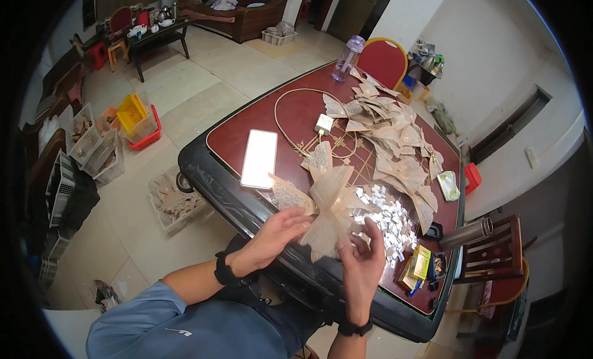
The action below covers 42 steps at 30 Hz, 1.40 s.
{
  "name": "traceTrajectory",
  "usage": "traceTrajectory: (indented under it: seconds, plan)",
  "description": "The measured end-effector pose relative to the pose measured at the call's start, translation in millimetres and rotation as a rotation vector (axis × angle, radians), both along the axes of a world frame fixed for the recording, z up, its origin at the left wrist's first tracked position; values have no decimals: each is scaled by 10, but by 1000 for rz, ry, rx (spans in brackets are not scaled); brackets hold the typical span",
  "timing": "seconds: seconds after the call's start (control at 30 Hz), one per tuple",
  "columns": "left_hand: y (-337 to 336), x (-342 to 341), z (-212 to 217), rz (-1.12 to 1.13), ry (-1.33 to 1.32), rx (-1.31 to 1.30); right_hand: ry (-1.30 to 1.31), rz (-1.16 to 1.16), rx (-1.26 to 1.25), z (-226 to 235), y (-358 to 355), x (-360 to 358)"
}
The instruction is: The person is folding and assembling paper bows from pre-cut pieces.
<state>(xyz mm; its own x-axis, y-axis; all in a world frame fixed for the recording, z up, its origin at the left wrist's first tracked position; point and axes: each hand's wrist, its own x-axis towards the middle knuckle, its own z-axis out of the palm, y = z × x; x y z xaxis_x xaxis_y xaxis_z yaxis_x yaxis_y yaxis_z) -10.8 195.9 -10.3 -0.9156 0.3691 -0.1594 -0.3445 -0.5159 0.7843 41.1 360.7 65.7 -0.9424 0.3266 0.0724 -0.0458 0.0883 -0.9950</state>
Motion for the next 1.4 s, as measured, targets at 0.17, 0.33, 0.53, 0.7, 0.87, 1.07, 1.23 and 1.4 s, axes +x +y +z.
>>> traceTrajectory:
  seconds: [0.17,0.33,0.53,0.7,0.87,1.07,1.23,1.4]
  plan:
    - [70,32,128,-428,-176,400,30,47,-87,79,48,551]
    - [168,123,133,-351,37,285,148,-237,364,8,-13,673]
    - [267,17,22,-317,186,-16,88,-174,516,-87,49,615]
    - [231,-6,56,-184,270,-178,-13,-126,-50,-348,252,432]
    - [103,20,273,60,560,-837,7,76,-309,-479,200,370]
    - [98,-11,272,13,539,-797,18,145,-619,-642,125,223]
    - [-121,-17,350,176,415,-389,35,93,-579,-585,140,289]
    - [-130,125,375,-295,197,-34,119,187,-51,-144,13,518]
